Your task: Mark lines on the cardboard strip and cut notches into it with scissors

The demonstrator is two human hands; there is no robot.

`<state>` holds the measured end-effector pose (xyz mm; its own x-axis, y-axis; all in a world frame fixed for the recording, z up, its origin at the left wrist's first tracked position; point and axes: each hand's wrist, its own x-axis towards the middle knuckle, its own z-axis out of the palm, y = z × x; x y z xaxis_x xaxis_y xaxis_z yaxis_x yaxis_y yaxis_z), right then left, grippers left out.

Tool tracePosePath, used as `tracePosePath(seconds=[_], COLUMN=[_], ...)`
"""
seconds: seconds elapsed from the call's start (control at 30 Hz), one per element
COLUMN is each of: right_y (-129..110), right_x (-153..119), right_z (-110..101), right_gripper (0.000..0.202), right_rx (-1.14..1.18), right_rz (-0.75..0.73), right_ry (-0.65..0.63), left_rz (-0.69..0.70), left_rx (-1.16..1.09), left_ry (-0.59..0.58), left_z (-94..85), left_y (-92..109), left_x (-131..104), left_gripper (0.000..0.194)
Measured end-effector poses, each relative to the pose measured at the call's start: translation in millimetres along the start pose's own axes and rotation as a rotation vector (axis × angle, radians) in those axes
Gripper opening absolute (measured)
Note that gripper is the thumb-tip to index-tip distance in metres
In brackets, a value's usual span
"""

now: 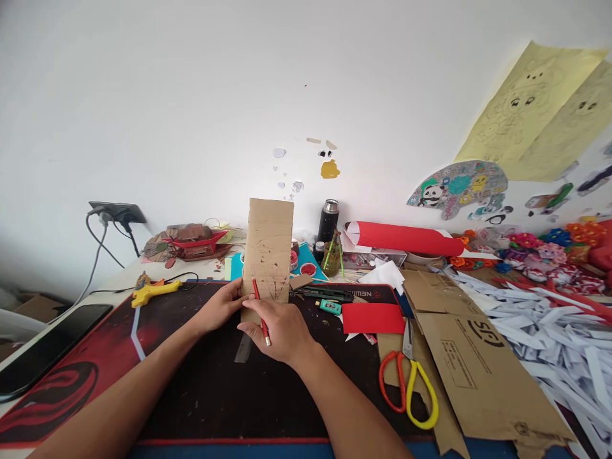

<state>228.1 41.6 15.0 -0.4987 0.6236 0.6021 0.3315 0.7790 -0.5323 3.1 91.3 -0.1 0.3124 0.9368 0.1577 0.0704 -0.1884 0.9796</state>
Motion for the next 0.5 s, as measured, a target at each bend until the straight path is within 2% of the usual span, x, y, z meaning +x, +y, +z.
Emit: tracePosePath(seconds=[0.1, 0.27, 0.5], right_y=[0.7, 0.5, 8.6], right_x=[0.8, 2.3, 4.5], right_z=[-0.5, -4.1, -12.4], right_gripper=[0.043, 0.033, 0.05], right_rx=[0.025, 0.123, 0.201], right_rz=[0.014, 0.156, 0.352], right_ry=[0.046, 0.199, 0.426], left_rz=[-0.008, -0.022, -0.037], left_rx=[-0.003, -0.034, -0.115], left_ry=[0.007, -0.007, 0.019], left_z=[-0.5, -0.1, -1.7], left_y=[-0.7, -0.1, -1.0], left_x=[0.4, 0.7, 1.8], left_gripper=[0.052, 0.052, 0.06])
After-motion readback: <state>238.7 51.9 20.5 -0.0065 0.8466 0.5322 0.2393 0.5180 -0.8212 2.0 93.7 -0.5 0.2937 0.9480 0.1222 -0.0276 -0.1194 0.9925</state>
